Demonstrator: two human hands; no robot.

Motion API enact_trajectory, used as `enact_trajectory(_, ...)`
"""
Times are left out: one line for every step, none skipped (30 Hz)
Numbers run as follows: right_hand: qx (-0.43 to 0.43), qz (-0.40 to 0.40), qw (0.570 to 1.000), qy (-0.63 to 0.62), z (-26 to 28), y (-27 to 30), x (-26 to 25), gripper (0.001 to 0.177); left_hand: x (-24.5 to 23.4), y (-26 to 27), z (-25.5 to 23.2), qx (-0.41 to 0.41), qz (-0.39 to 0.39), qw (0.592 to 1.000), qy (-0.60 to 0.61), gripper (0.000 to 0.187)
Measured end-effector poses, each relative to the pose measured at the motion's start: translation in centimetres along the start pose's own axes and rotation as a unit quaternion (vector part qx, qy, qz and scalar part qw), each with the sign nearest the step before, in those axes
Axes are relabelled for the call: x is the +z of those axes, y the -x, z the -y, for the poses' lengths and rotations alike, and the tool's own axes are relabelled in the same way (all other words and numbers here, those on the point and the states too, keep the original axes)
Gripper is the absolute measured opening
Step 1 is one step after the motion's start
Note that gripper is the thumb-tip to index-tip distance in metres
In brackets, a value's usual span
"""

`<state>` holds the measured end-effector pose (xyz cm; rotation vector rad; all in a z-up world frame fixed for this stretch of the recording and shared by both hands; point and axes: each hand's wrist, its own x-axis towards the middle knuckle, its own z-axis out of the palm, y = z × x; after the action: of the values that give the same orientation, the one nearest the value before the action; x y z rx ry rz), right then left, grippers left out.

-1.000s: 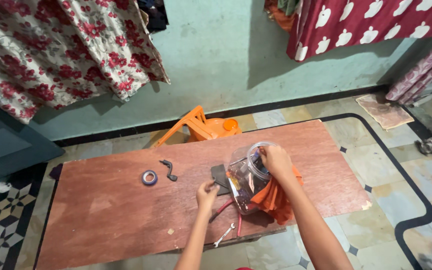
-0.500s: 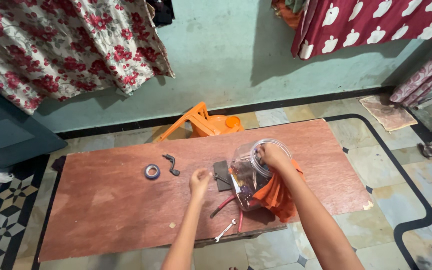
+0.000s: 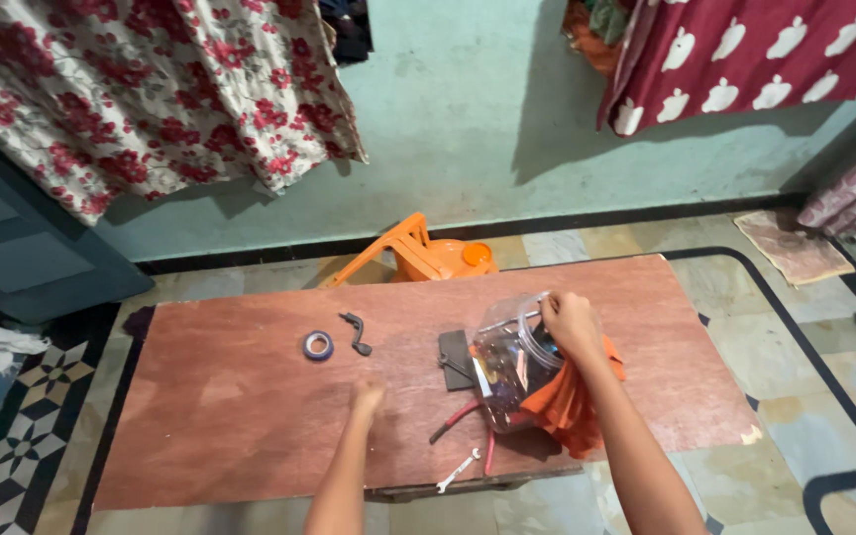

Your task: The person wipes various tools and objects on a wooden table using an orange cloth. They handle a machete, a fishing reel, a wrench, a sanding block, and a roll of tape, wiping each item and placing it into a clear plastic container.

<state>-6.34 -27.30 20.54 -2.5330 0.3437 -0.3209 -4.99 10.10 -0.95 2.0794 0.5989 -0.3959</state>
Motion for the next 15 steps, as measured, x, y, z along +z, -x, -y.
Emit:
enact_trajectory(0.004,-0.001,1.000,-0.002,0.2,0.0,-0.2,0.028,-0.5,0.2,1.2,-0.012,-0.027,0.999,-0.039,0.028)
enact_trajectory(0.002,-0.003,1.000,-0.006,0.3,0.2,-0.2,0.030,-0.8,0.6,2.5,-0.026,-0.054,0.995,-0.079,0.031)
enact_trajectory(0.000,-0.006,1.000,-0.010,0.3,0.3,-0.2,0.032,-0.9,0.9,3.5,-0.007,-0.060,0.995,-0.079,0.032)
enact_trajectory(0.000,-0.009,1.000,-0.013,0.3,0.4,-0.1,0.034,-1.0,1.3,4.1,0.012,-0.065,0.995,-0.080,0.033)
enact_trajectory(-0.005,-0.019,0.999,-0.044,0.3,0.4,-0.1,0.031,-1.1,1.4,4.4,0.031,-0.069,0.994,-0.081,0.035)
enact_trajectory(-0.010,-0.030,0.997,-0.076,0.1,0.4,0.0,0.029,-1.0,1.4,4.5,0.043,-0.065,0.993,-0.090,0.039)
enact_trajectory(-0.015,-0.041,0.993,-0.107,0.0,0.3,0.1,0.028,-0.7,1.2,4.5,0.056,-0.061,0.992,-0.099,0.043)
enact_trajectory(-0.020,-0.056,0.994,-0.092,-0.1,0.4,0.2,0.029,-0.5,1.4,4.4,0.066,-0.056,0.990,-0.109,0.048)
enact_trajectory(-0.025,-0.072,0.994,-0.077,-0.2,0.4,0.1,0.031,-0.3,1.5,4.0,0.063,-0.044,0.993,-0.095,0.050)
enact_trajectory(-0.029,-0.089,0.994,-0.063,-0.4,0.7,0.0,0.034,0.2,1.6,3.5,0.060,-0.030,0.994,-0.082,0.052)
enact_trajectory(-0.018,-0.101,0.980,-0.169,-0.6,1.1,-0.4,0.031,0.8,1.8,3.0,0.057,-0.017,0.996,-0.069,0.055)
enact_trajectory(-0.007,-0.114,0.955,-0.272,-0.8,1.4,-1.3,0.030,1.5,1.9,2.2,0.085,-0.015,0.993,-0.083,0.056)
enact_trajectory(0.003,-0.126,0.919,-0.373,-0.8,1.8,-2.1,0.029,2.3,2.1,1.5,0.114,-0.014,0.989,-0.096,0.057)
enact_trajectory(0.001,-0.157,0.918,-0.365,-1.2,3.0,-3.3,0.029,3.5,2.3,0.6,0.143,-0.012,0.984,-0.107,0.058)
enact_trajectory(-0.001,-0.188,0.915,-0.356,-1.9,4.8,-5.0,0.028,4.8,2.5,-0.2,0.148,-0.006,0.984,-0.104,0.058)
